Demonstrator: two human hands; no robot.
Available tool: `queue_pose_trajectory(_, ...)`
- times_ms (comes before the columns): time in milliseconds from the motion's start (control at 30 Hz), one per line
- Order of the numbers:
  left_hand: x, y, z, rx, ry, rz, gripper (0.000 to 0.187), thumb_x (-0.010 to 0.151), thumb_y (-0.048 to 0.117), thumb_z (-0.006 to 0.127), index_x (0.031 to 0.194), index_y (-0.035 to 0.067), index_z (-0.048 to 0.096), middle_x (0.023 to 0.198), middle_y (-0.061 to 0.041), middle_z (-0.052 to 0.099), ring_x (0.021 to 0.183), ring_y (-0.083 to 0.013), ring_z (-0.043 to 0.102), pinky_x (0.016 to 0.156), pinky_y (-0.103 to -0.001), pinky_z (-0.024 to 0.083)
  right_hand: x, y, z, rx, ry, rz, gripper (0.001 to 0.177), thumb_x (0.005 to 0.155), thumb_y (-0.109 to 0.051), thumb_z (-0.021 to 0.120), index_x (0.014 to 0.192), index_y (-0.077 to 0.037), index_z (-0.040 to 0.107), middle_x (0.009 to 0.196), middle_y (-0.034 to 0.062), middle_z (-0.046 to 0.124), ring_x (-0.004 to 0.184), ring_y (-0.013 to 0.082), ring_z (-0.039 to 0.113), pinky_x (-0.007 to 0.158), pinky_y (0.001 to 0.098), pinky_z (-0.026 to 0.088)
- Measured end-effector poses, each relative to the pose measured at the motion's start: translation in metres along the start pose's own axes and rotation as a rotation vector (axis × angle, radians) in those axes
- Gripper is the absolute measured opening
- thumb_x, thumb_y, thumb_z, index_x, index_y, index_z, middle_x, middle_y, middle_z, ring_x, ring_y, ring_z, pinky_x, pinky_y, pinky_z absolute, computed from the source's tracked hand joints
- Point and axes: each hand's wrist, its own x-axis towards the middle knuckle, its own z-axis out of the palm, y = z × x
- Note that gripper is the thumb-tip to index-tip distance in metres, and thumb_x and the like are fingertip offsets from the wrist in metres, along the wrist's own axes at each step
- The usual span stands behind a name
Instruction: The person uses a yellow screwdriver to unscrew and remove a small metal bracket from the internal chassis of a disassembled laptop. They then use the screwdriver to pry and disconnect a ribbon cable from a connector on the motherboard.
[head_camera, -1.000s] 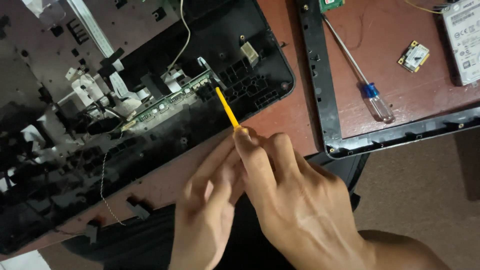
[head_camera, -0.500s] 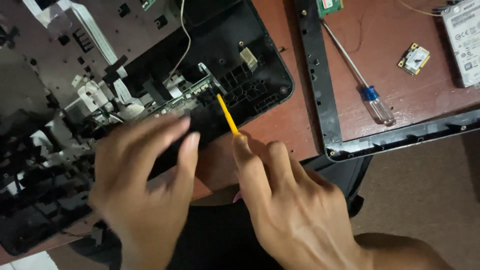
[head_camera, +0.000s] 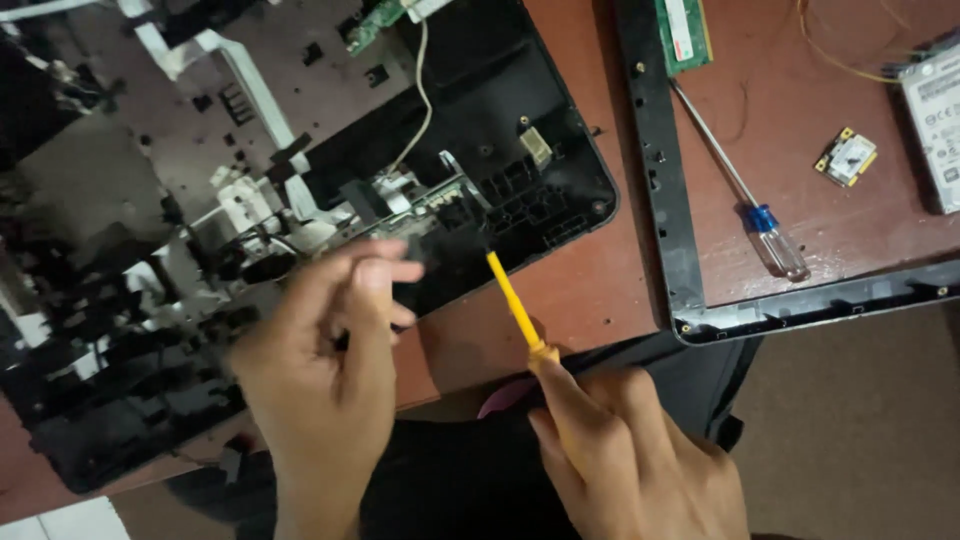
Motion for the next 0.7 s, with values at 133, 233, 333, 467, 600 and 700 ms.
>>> queue_pose_trajectory(133,-0.003,-0.004,-0.006,-0.338,-0.206,-0.253,0.049,0.102,0.034,0.041,0.124,0.001,0.070,0.107,-0.013,0.083,0.075,-0.0134,0.078,0.060,-0.023,0.065,-0.017,0.013,0.008,-0.063,-0.307,0.201,0.058,0.078,-0.041,0.079,0.133,-0.049,0.063,0.091,-0.0101,0.052,0.057,0.0056,0.070,0.038,0.0353,0.059)
queue_pose_trajectory(233,0.006,0.001,-0.012,-0.502,-0.320,-0.492,0.067,0.094,0.048,0.042,0.120,-0.003,0.078,0.094,-0.011,0.088,0.063,-0.0168,0.080,0.053,-0.026,0.068,-0.031,0.012,0.009,-0.069,-0.270,0.210,0.049,0.075,-0.037,0.077,0.121,-0.052,0.069,0.091,-0.0137,0.054,0.058,0.0080,0.068,0.040,0.0387,0.058)
queue_pose_trajectory(333,0.005,0.004,-0.013,-0.622,-0.306,-0.650,0.055,0.094,0.037,0.053,0.109,-0.006,0.083,0.084,-0.018,0.085,0.059,-0.0226,0.076,0.049,-0.027,0.060,-0.036,0.021,0.017,-0.222,-0.488,0.301,0.052,0.079,-0.062,0.069,0.129,-0.070,0.057,0.096,-0.0182,0.053,0.064,0.0032,0.068,0.045,0.0363,0.061)
queue_pose_trajectory(467,-0.009,-0.015,-0.012,-0.767,-0.322,-0.477,0.032,0.094,0.018,0.065,0.107,-0.008,0.079,0.088,-0.019,0.083,0.062,-0.0207,0.075,0.053,-0.026,0.061,-0.036,0.028,0.020,-0.200,-0.535,0.376,0.049,0.080,-0.068,0.063,0.128,-0.077,0.052,0.110,-0.0250,0.052,0.086,-0.0018,0.069,0.062,0.0337,0.063)
queue_pose_trajectory(600,-0.021,-0.023,-0.004,-0.894,-0.300,-0.564,0.026,0.091,0.012,0.070,0.107,-0.006,0.079,0.092,-0.020,0.083,0.063,-0.0196,0.072,0.053,-0.026,0.058,-0.045,0.019,0.017,0.036,-0.348,0.305,0.042,0.083,-0.046,0.067,0.123,-0.061,0.069,0.081,-0.0228,0.069,0.066,0.0031,0.071,0.054,0.0327,0.049)
queue_pose_trajectory(700,-0.033,-0.040,0.009,-1.098,-0.266,-0.565,0.020,0.092,0.005,0.071,0.107,-0.005,0.077,0.093,-0.024,0.081,0.062,-0.0206,0.070,0.051,-0.026,0.050,-0.051,0.049,0.036,0.356,-0.137,0.017,0.056,0.083,-0.028,0.074,0.136,-0.039,0.060,0.073,-0.0128,0.058,0.060,0.0042,0.054,0.052,0.0307,0.045)
